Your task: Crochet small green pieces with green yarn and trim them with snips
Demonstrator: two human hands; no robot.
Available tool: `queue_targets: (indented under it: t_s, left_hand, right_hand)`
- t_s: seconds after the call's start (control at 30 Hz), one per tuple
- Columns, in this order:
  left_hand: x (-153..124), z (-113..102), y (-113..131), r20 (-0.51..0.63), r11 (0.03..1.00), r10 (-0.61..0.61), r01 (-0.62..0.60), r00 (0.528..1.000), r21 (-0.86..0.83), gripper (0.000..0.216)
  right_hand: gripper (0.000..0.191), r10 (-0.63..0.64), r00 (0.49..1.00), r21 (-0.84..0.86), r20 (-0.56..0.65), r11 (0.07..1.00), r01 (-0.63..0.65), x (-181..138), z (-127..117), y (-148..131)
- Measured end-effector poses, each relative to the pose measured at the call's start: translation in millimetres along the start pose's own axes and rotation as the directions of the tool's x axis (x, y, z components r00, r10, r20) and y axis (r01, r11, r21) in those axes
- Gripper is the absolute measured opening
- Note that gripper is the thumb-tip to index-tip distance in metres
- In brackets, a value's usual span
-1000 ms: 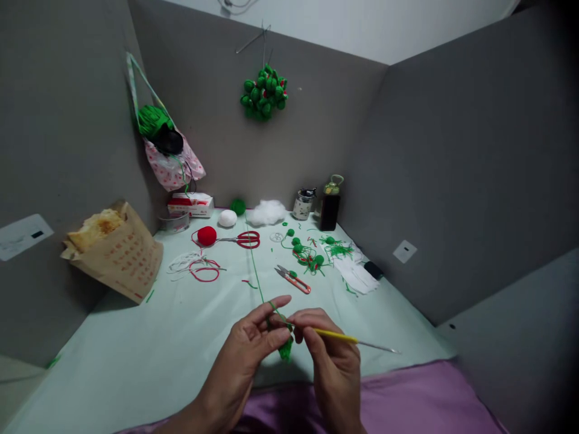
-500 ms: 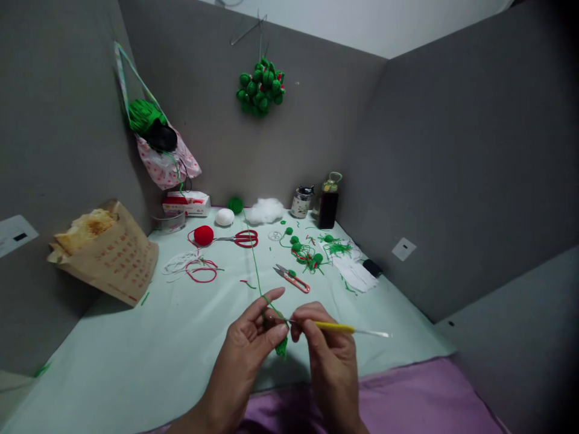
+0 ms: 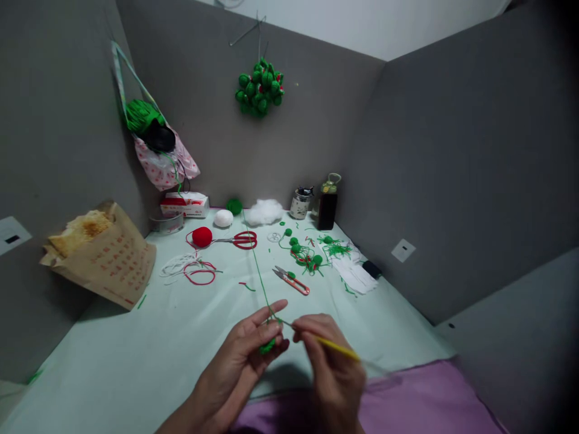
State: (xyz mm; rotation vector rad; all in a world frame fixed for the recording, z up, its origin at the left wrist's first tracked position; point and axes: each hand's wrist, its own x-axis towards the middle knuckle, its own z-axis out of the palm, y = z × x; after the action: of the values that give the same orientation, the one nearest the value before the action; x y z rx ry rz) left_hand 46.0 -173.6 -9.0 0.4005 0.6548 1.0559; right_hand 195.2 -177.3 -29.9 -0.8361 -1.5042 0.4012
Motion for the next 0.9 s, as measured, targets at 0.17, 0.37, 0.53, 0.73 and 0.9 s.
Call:
queue_targets:
  t_s: [0.17,0.37,0.53,0.73,0.9]
  left_hand:
    - [2,4,-4,-0.009,0.959,0.241,-0.237,0.970,0.152,0.062]
    - [-2,2,-3,0.018,0.998,0.043,-0.044,0.999,0.043,0.053]
    - [-9,4,3,0.043,0.980,0.125,-0.130,0.991,0.152,0.048]
    - [-10,5,0,0.037,0.962,0.164,-0.168,0.986,0.215,0.038]
    - [-8,3,2,0.045,0.950,0.202,-0.207,0.978,0.234,0.035]
  right_hand:
    - [0.020,0.096,0.995,0.047,-0.015,0.994,-0.095,0,4,-2]
    - [0.021,0.112,0.993,0.073,-0.036,0.991,-0.109,-3,3,5]
    - [0.016,0.326,0.945,0.402,0.013,0.864,-0.304,6,-4,0]
    - [0.022,0.286,0.956,0.327,0.060,0.900,-0.289,-7,0,-6]
    - [0.021,0.188,0.966,0.268,0.175,0.936,-0.230,-4,-6,-8]
